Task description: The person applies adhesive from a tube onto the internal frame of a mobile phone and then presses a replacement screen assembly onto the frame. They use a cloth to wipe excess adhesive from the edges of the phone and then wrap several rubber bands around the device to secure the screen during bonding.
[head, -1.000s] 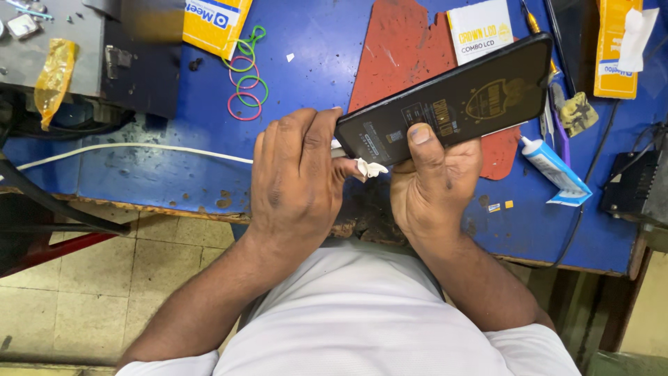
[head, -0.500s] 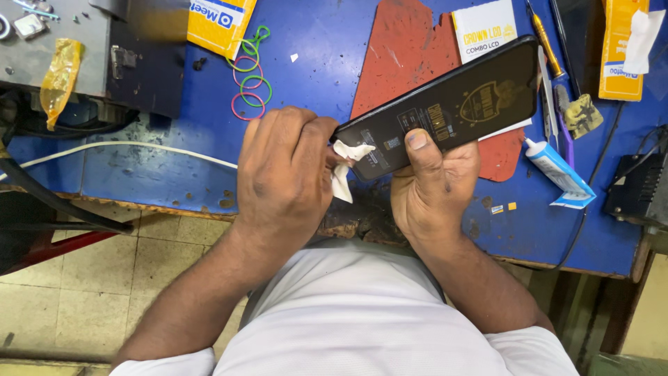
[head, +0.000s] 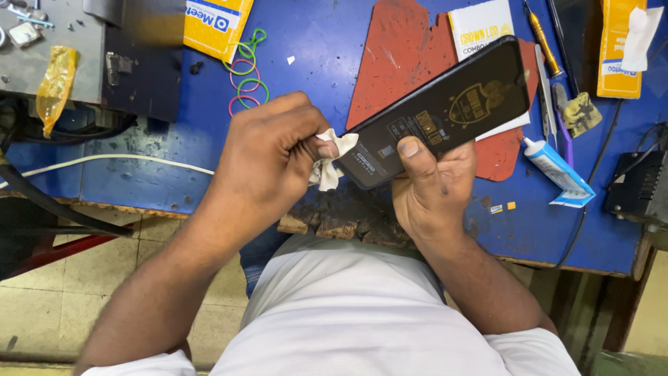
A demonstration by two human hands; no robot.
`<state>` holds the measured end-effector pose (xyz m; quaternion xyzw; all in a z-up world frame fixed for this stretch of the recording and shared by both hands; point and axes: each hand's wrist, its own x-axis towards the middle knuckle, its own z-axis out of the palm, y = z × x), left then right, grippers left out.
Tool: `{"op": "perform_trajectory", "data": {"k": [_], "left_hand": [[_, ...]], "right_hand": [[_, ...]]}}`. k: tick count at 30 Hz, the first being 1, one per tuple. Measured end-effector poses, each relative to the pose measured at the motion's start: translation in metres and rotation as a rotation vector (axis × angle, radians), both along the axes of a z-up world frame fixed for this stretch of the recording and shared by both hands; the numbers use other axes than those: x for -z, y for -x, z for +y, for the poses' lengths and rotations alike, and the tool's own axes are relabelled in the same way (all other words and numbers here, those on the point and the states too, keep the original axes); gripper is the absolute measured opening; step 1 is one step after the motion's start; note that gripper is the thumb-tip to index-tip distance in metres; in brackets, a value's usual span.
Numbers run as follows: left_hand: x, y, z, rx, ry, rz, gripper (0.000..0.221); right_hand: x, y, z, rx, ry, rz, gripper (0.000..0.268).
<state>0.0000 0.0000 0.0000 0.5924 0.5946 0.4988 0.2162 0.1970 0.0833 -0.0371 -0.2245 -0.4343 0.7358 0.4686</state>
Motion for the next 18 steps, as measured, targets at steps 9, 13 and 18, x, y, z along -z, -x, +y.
{"op": "perform_trajectory", "data": {"k": [9,13,18], "left_hand": [[-0.009,-0.005,0.009,-0.005,-0.004,0.027,0.013],[-0.012,0.007,0.005,0.051,-0.004,-0.055,0.006],[-0.016,0.027,-0.008,-0.070,0.075,-0.301,0.009]], "right_hand": [[0.017,-0.020,-0.016,-0.088,-0.230,-0.319,0.021],[0.013,-0.029,-0.015,-0.105,-0.271,-0.377,0.012],[0.007,-0.017,0.006,-0.108,-0.125,-0.100,0.020]]}}
